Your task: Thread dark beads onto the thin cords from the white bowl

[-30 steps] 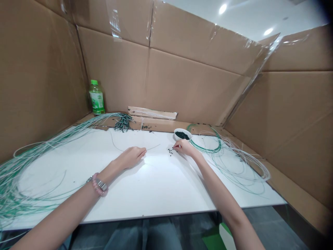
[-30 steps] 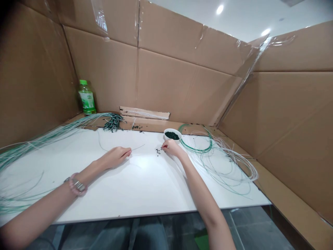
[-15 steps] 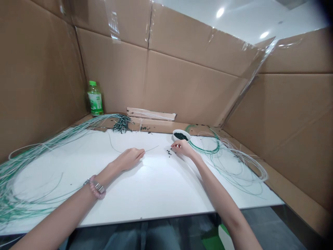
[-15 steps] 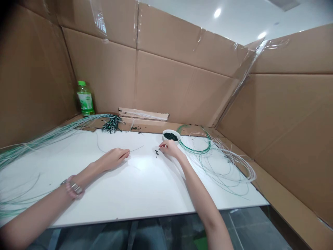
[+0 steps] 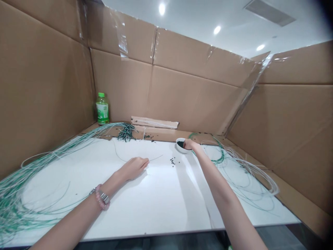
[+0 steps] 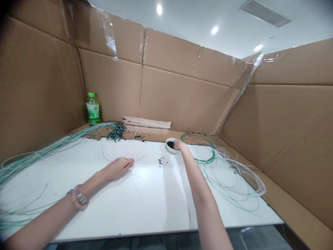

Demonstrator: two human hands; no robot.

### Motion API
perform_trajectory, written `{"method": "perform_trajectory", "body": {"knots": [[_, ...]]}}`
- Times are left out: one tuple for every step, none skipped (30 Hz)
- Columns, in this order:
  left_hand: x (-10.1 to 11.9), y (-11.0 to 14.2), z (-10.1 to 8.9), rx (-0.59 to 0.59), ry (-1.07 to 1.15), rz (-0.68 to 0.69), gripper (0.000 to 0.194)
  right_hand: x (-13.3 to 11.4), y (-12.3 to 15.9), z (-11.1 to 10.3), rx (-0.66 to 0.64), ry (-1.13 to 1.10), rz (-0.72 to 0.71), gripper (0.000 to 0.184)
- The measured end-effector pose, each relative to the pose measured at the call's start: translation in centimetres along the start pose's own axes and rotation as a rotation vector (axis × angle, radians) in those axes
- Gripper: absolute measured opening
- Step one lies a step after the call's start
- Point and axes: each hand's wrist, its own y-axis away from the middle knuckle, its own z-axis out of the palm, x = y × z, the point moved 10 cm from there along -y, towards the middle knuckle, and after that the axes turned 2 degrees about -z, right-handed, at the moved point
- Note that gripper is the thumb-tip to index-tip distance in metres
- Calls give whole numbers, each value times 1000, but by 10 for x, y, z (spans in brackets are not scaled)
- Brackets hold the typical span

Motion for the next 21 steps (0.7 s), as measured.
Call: {"method": "perform_trajectory", "body": {"knots": [[1,0,0,1,-4,2,35,0,-1,2,-25,17,18,30],[1,1,0,1,-7,3,35,1,-2,4,-47,32,34,30],[1,1,0,2,-8,5,34,0,-2,5,-66,47,47,30],[1,1,0,2,-10,6,34,0,-2,5,-84,61,58,30],[1,1,0,3,-10,7,34,1,-2,6,-101,72,67,31],[0,1,0,5,-11,9,35,1,-2,6,-114,82,74,31],[0,1,0,5,-11,11,35,1,-1,7,-124,90,81,31],[0,1,0,6,-11,14,35,1,-1,7,-129,98,86,31],[0,1,0,7,-11,16,34,1,0,6,-128,104,90,31],[0,1,0,8,-11,17,34,1,1,6,-123,109,93,31],[-1,1,0,9,-11,18,33,0,1,6,-115,112,92,30],[-1,1,0,10,-11,17,33,-1,1,6,-106,113,89,29],[-1,1,0,11,-11,17,33,-2,2,6,-96,111,83,29],[-1,1,0,12,-11,16,33,-3,2,6,-84,107,75,29],[-1,1,-1,13,-12,15,33,-4,3,5,-71,101,65,29],[-1,1,-1,13,-13,15,32,-5,3,5,-55,92,54,29],[-1,2,-2,14,-14,14,33,-5,3,3,-36,81,43,30],[0,2,-2,14,-15,13,33,-6,4,1,-10,69,32,30],[0,2,-3,13,-16,12,33,-6,5,-3,22,54,21,29],[0,3,-3,11,-16,11,33,-6,6,-8,62,39,10,29],[0,3,-4,9,-16,11,33,-6,8,-14,119,21,-3,30]]}}
